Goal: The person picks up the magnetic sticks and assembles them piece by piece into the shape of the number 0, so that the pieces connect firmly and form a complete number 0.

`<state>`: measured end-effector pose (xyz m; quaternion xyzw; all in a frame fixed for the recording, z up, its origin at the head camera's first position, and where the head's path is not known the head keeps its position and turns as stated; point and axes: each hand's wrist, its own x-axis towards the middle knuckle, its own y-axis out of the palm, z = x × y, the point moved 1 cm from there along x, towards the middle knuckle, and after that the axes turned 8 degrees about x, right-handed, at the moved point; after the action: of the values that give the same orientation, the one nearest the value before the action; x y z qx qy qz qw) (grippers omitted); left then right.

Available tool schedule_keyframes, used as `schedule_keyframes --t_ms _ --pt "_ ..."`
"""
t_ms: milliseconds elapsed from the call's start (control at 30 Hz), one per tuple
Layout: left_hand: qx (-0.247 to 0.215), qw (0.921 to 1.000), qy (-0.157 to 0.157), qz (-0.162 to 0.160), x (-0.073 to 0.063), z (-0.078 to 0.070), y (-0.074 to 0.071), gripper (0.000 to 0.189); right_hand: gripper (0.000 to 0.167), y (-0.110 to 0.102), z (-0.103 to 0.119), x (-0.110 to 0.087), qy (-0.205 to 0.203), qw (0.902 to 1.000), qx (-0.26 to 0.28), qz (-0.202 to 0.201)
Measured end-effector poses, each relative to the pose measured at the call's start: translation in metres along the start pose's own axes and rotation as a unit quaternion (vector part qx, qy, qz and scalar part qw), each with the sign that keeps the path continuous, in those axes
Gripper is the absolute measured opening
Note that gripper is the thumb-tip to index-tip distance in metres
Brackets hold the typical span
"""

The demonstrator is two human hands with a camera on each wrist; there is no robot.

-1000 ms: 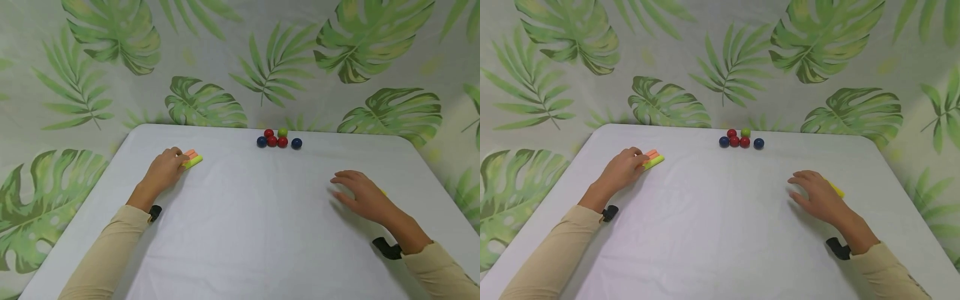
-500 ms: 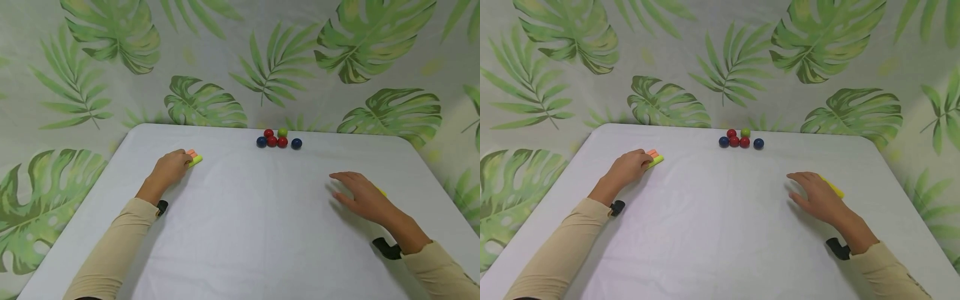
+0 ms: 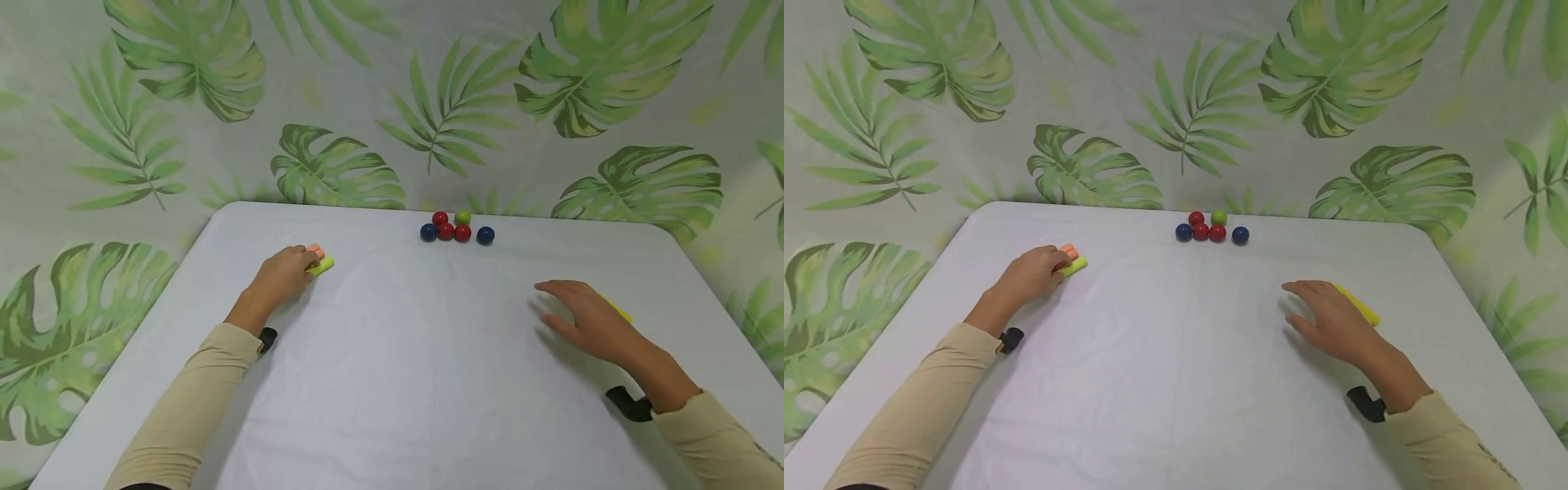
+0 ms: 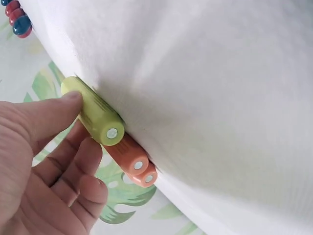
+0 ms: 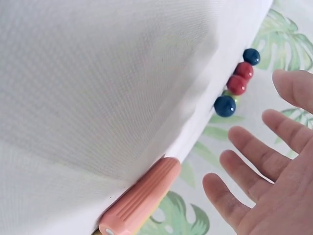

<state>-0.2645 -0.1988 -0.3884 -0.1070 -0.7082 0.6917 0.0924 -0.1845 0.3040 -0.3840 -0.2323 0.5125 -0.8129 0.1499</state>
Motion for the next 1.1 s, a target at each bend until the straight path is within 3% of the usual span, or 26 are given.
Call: schedule_keyframes --t_ms 433,800,1100 --pt "0.033 0.999 0.021 -0.02 0.001 -0.006 0.006 0.023 0.046 0.002 0.002 0.004 -0.007 1.0 0.0 0.001" --pt "0.022 0.9988 0.044 0.007 0.012 -0.019 -0.001 0.026 0.044 0.002 0.004 0.009 -0.005 0.9999 0.004 0.014" --pt "0.0 0.9976 0.066 0.019 0.028 -0.035 -0.005 0.026 0.043 0.002 0.005 0.02 0.005 0.999 0.018 0.041"
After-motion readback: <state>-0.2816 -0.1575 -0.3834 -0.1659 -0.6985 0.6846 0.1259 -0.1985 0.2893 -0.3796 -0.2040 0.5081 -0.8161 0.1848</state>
